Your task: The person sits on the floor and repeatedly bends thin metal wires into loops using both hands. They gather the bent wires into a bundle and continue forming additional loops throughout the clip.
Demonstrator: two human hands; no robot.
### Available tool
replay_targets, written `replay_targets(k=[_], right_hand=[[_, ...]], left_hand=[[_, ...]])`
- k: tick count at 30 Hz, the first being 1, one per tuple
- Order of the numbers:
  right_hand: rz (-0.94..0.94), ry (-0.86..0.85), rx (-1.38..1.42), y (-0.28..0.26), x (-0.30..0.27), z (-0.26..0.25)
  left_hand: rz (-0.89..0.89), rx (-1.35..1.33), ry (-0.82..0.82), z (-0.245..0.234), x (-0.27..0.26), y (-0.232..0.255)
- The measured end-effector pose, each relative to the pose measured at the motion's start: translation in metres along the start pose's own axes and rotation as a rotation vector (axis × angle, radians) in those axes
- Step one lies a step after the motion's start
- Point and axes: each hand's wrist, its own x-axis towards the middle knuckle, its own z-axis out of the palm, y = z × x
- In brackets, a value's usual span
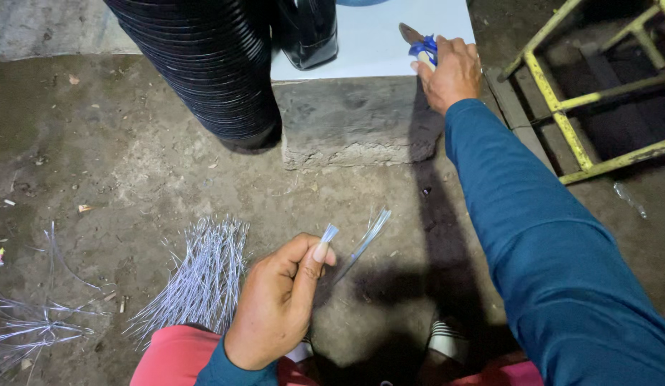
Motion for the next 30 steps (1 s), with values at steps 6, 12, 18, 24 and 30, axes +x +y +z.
replay_targets(k=[6,12,18,24,30], right_hand=[[-0.123,0.249,-0.021,-0.011,-0.049,-0.022],[0.564,0.358,0.8,-0.046,-0.252,0.02],[1.521,-0.67,1.475,-0.097,-0.357,0.077],[1.342,-0.366,1.832,-0.062,-0.346,0.085],[1.064,-0.261,1.545,-0.039,-0.314,0.027]], left_hand=[[0.06,-0.045,0.023,0.002,-0.001,-0.002],[0.14,-0.138,0.032,0.004,-0.006,-0.009],[-0.118,-0.551,0.016,0.009,-0.005,-0.032],[-0.161,-0.645,0.362,-0.014,0.01,-0.082],[-0.1,-0.561,0.484,-0.012,0.024,-0.127]])
